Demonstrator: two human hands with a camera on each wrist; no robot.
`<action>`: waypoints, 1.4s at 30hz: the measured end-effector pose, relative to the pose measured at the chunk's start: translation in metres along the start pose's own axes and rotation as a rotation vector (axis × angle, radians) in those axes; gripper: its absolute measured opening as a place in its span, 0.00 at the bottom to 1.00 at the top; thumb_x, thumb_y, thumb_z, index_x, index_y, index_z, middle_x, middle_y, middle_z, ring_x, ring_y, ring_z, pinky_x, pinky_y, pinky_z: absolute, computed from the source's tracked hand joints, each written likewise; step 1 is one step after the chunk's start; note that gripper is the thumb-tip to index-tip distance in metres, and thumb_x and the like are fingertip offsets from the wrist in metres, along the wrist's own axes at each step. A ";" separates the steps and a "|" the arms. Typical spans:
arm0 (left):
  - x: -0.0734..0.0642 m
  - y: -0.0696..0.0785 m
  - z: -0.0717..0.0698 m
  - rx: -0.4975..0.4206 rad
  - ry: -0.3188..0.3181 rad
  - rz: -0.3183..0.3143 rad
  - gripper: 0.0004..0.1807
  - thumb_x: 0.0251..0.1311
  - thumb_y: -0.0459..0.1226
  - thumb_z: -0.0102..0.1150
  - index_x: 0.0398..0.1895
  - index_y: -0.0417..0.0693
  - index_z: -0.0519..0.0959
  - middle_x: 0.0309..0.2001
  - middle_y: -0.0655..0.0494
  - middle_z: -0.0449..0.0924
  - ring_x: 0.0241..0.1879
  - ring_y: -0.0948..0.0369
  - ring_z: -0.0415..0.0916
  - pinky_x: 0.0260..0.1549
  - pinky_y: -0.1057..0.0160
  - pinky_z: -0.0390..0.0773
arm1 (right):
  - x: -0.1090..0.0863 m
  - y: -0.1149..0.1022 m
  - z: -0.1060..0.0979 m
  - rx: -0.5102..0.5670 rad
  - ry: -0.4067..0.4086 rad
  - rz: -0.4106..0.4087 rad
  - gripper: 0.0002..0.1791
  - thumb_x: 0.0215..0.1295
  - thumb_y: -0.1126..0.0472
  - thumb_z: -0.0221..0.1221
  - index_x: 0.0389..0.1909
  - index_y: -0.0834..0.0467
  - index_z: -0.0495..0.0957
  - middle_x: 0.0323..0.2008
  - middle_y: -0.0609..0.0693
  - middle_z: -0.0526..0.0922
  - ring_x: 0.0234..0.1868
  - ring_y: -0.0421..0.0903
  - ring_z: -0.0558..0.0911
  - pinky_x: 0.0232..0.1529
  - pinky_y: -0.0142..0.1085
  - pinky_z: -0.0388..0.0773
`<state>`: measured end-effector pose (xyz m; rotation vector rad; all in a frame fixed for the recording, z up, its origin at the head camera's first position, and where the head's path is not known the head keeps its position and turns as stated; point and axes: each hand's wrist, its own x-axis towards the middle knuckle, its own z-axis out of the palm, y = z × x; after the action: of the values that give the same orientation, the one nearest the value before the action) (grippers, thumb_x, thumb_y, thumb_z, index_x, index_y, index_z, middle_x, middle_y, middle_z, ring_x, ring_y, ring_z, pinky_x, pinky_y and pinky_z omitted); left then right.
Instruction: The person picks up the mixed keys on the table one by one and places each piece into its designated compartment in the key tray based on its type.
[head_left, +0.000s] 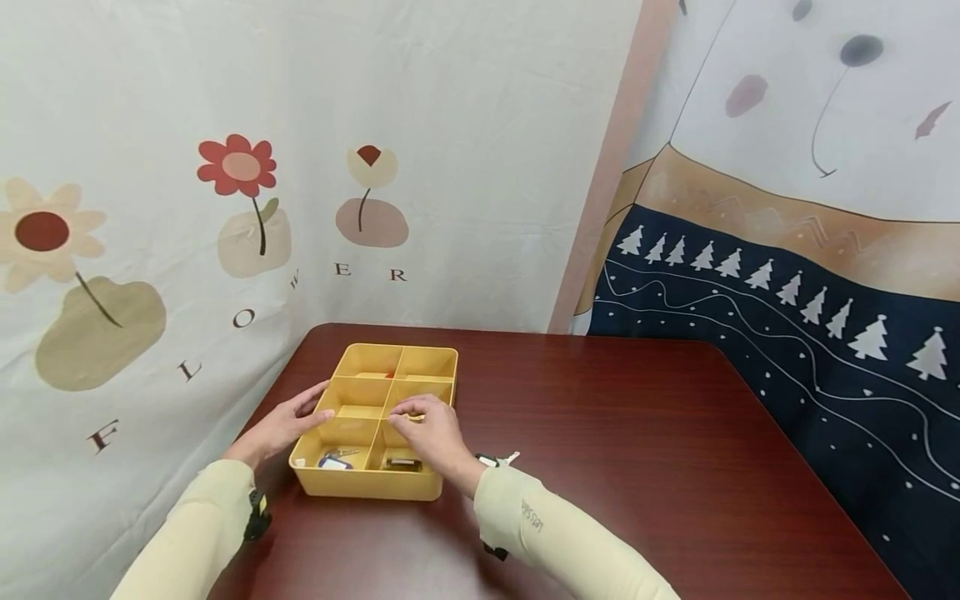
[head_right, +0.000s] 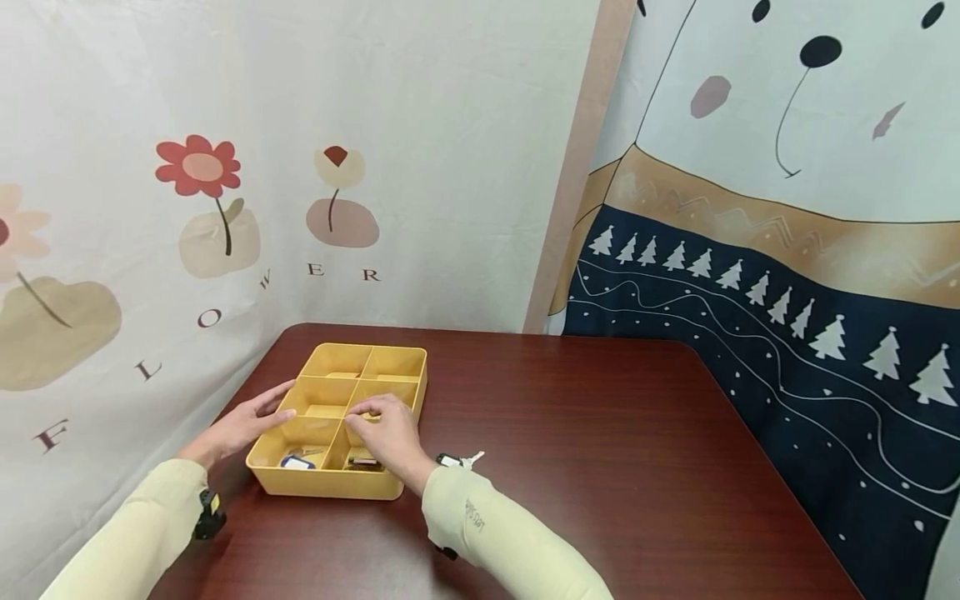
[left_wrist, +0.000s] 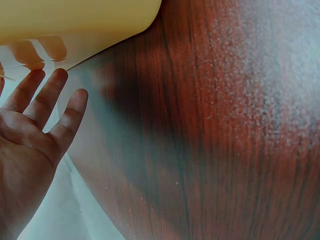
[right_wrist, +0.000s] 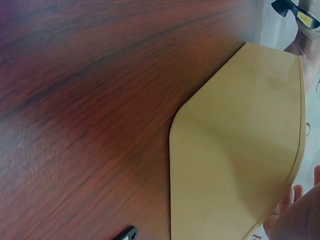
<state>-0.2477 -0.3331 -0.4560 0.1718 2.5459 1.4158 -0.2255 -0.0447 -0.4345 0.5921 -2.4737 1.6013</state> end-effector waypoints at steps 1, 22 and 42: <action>0.000 0.000 0.000 -0.004 0.000 0.000 0.44 0.72 0.49 0.54 0.80 0.44 0.43 0.73 0.28 0.50 0.70 0.35 0.55 0.63 0.36 0.63 | 0.001 0.000 -0.001 0.001 0.003 0.006 0.04 0.62 0.57 0.67 0.33 0.52 0.89 0.42 0.40 0.84 0.48 0.39 0.80 0.44 0.29 0.77; 0.000 0.003 -0.001 0.017 -0.019 -0.010 0.44 0.73 0.50 0.52 0.80 0.43 0.41 0.74 0.28 0.48 0.70 0.35 0.54 0.63 0.37 0.63 | 0.016 0.014 -0.052 -0.008 0.114 0.051 0.07 0.63 0.57 0.67 0.37 0.55 0.89 0.41 0.46 0.85 0.38 0.39 0.80 0.40 0.34 0.76; 0.001 0.002 0.001 0.009 -0.005 -0.022 0.45 0.71 0.51 0.54 0.80 0.45 0.42 0.74 0.29 0.49 0.71 0.35 0.54 0.63 0.37 0.63 | -0.007 0.059 -0.085 -0.094 0.188 0.095 0.05 0.59 0.59 0.67 0.33 0.55 0.89 0.38 0.47 0.85 0.36 0.42 0.82 0.41 0.35 0.77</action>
<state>-0.2483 -0.3314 -0.4548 0.1477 2.5419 1.3946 -0.2507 0.0542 -0.4503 0.3003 -2.4529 1.4872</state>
